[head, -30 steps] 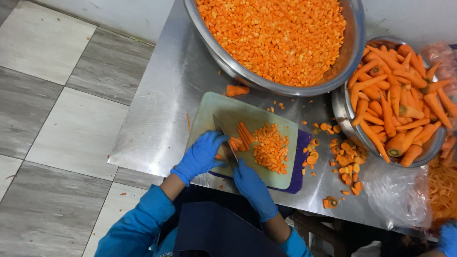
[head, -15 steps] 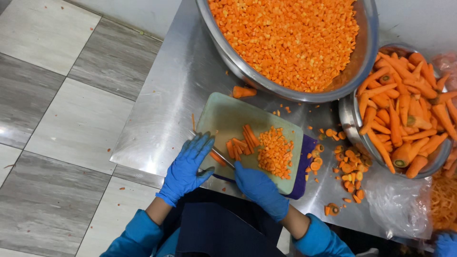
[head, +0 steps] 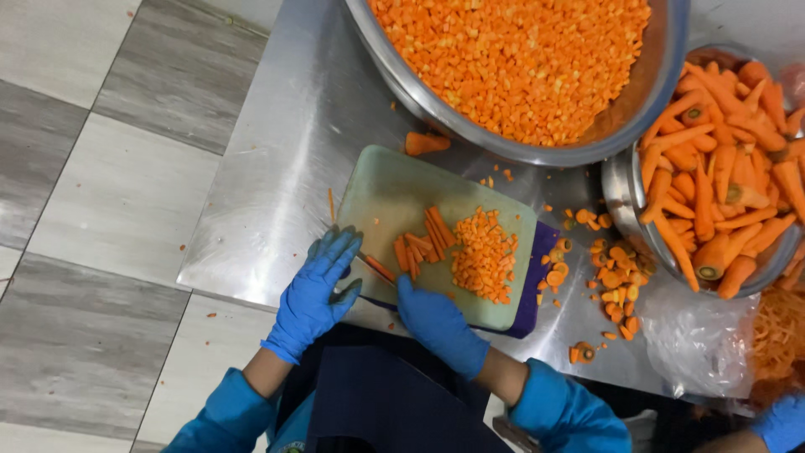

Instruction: The person dices peeled carrots on a cutting board, cutting carrot pieces into small cubes with a knife and adding them to a large bowl of diced carrots, while taking whole carrots from a nearby bowl and discarding trimmings on the table.

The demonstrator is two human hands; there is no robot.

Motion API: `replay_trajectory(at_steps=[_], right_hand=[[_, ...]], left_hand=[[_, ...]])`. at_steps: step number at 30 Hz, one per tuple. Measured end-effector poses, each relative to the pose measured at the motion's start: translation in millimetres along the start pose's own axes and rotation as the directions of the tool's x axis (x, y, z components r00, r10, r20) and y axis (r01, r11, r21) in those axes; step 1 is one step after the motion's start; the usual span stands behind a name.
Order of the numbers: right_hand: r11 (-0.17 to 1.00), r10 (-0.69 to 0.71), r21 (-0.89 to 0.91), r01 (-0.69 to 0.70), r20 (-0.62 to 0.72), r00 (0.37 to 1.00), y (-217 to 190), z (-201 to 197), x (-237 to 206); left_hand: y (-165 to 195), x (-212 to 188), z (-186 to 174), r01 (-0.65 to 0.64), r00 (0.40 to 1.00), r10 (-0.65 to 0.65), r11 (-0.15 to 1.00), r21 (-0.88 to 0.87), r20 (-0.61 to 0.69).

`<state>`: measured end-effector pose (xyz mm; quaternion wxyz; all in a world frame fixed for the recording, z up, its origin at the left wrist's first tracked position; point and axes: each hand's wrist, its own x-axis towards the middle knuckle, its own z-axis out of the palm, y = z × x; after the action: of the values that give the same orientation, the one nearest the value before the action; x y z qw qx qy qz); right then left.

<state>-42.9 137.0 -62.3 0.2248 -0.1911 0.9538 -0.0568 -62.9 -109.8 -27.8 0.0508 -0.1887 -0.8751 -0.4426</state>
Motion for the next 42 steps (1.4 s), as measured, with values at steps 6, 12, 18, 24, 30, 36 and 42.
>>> replay_trajectory(at_steps=[6, 12, 18, 24, 30, 36, 42], right_hand=[[0.904, 0.096, 0.425, -0.047, -0.094, 0.991, 11.7, -4.2, -31.3], [0.719, 0.355, 0.682, -0.134, -0.195, 0.914, 10.4, 13.2, -68.6], [0.684, 0.426, 0.692, -0.233, -0.119, 0.897, 8.3, 16.4, -74.6], [0.634, 0.417, 0.768, -0.096, -0.234, 0.878, 10.6, 15.8, -76.8], [0.407, 0.589, 0.895, -0.182, -0.105, 0.801, 34.1, 17.4, -108.1], [0.167, 0.657, 0.967, -0.192, 0.036, 0.753, 30.4, 21.2, -147.1], [0.275, 0.617, 0.921, -0.277, 0.052, 0.785, 18.2, 27.1, -138.3]], left_hand=[[14.5, 12.0, 2.4, -0.047, 0.998, 0.037, 0.979, 0.198, 0.055], [26.2, 45.4, 9.9, -0.283, 0.958, 0.267, 0.938, 0.2, 0.103], [29.0, 45.7, 33.5, -0.394, 0.895, 0.357, 0.914, 0.098, 0.269], [33.1, 25.9, 46.7, -0.475, 0.877, 0.427, 0.842, 0.258, 0.22], [40.6, 77.5, 37.2, -0.643, 0.705, 0.545, 0.761, 0.086, 0.453], [48.4, 75.9, 58.8, -0.64, 0.621, 0.46, 0.765, 0.072, 0.635], [52.8, 35.4, 83.5, -0.492, 0.842, 0.377, 0.831, 0.261, 0.386]])
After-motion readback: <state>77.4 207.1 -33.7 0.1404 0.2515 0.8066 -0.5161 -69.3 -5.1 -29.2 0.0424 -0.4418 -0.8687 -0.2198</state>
